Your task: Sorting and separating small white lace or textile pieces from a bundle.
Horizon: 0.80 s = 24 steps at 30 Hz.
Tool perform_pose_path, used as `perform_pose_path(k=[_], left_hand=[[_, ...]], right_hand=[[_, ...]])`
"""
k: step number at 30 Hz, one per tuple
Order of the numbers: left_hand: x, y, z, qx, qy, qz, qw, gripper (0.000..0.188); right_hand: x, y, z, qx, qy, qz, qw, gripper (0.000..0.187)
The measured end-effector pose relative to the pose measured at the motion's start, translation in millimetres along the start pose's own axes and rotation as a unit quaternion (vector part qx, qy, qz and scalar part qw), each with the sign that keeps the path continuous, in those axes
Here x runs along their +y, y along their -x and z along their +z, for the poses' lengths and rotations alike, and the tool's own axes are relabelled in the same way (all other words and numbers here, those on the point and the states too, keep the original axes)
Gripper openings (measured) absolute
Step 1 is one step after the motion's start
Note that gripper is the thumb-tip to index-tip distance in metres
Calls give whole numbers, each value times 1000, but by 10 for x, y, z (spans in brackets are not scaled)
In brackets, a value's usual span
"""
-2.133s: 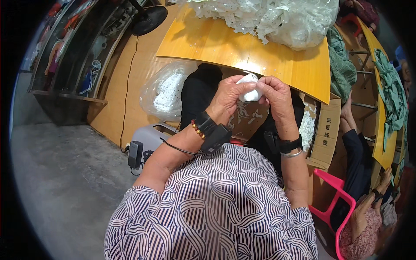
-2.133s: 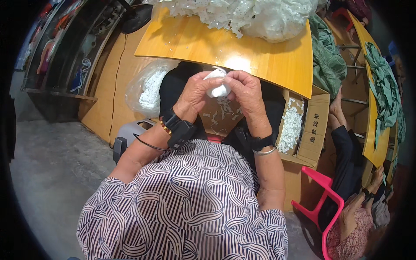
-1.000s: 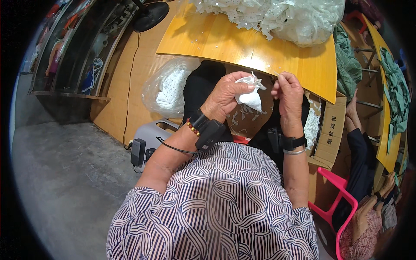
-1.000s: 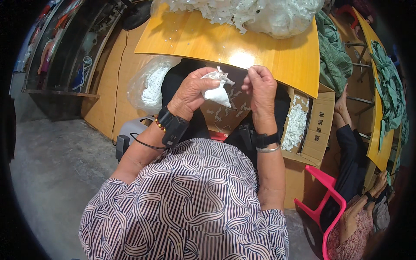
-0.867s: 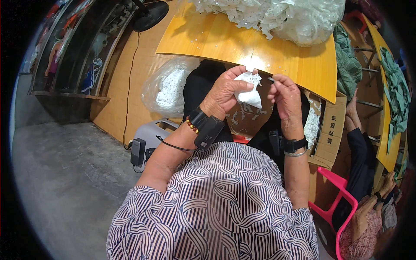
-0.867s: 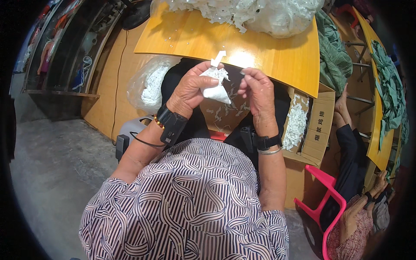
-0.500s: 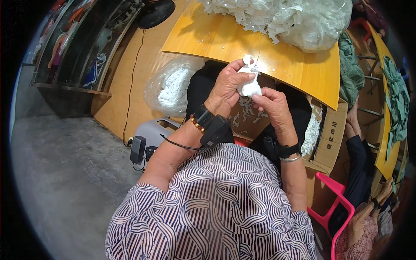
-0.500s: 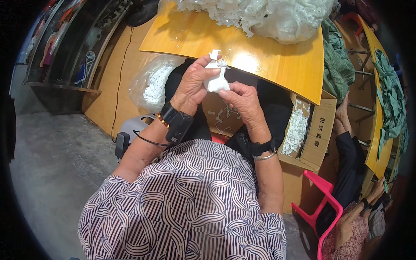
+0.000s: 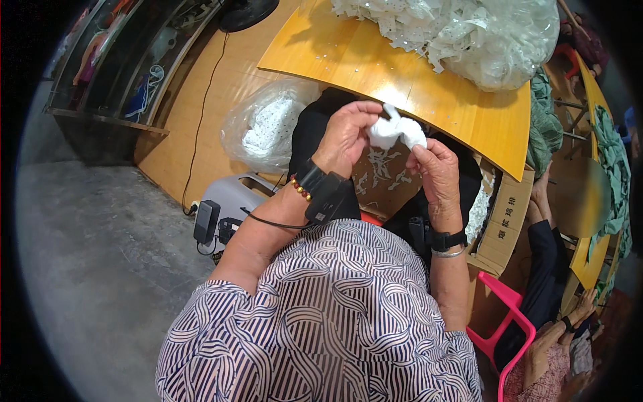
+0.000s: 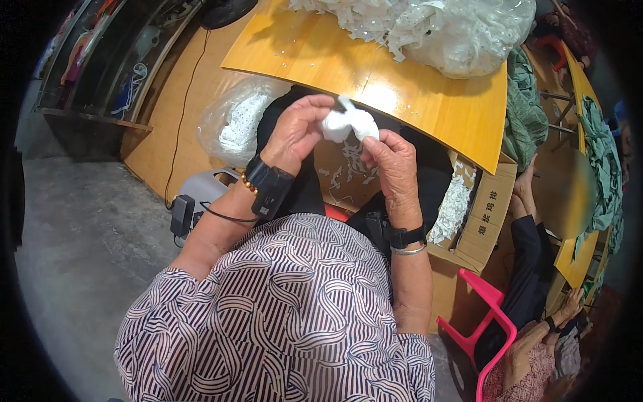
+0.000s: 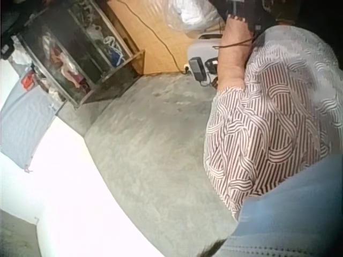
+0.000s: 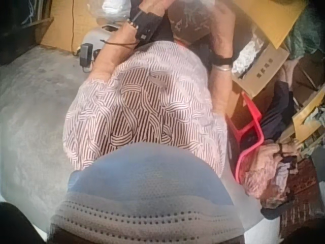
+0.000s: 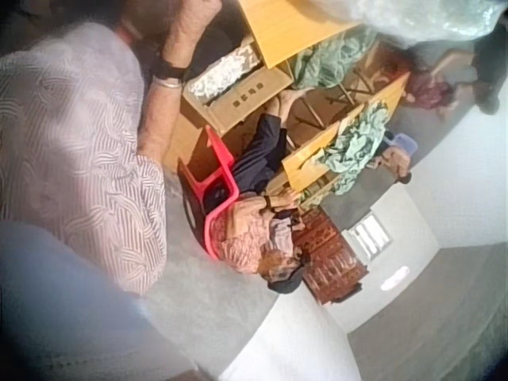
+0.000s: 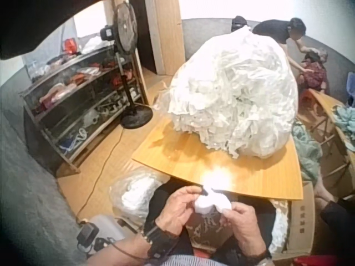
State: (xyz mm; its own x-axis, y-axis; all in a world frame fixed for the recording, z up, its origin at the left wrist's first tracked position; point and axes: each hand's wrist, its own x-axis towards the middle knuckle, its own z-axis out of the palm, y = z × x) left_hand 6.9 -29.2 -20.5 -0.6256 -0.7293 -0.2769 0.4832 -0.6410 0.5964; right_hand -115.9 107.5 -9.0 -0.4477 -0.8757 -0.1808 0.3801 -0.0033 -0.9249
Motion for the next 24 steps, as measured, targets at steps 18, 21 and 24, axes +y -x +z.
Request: perform_pose_path(k=[18, 21, 24], left_hand=[[-378, 314, -59, -99, -114, -219, 964, 40], [-463, 300, 20, -101, -18, -283, 954, 42], [-483, 156, 65, -96, 3, -287, 953, 38]], right_hand=[[-50, -159, 151, -69, 580, -158, 796, 17], [-138, -66, 179, -79, 643, -115, 753, 14], [-45, -63, 120, -35, 650, -147, 745, 15]])
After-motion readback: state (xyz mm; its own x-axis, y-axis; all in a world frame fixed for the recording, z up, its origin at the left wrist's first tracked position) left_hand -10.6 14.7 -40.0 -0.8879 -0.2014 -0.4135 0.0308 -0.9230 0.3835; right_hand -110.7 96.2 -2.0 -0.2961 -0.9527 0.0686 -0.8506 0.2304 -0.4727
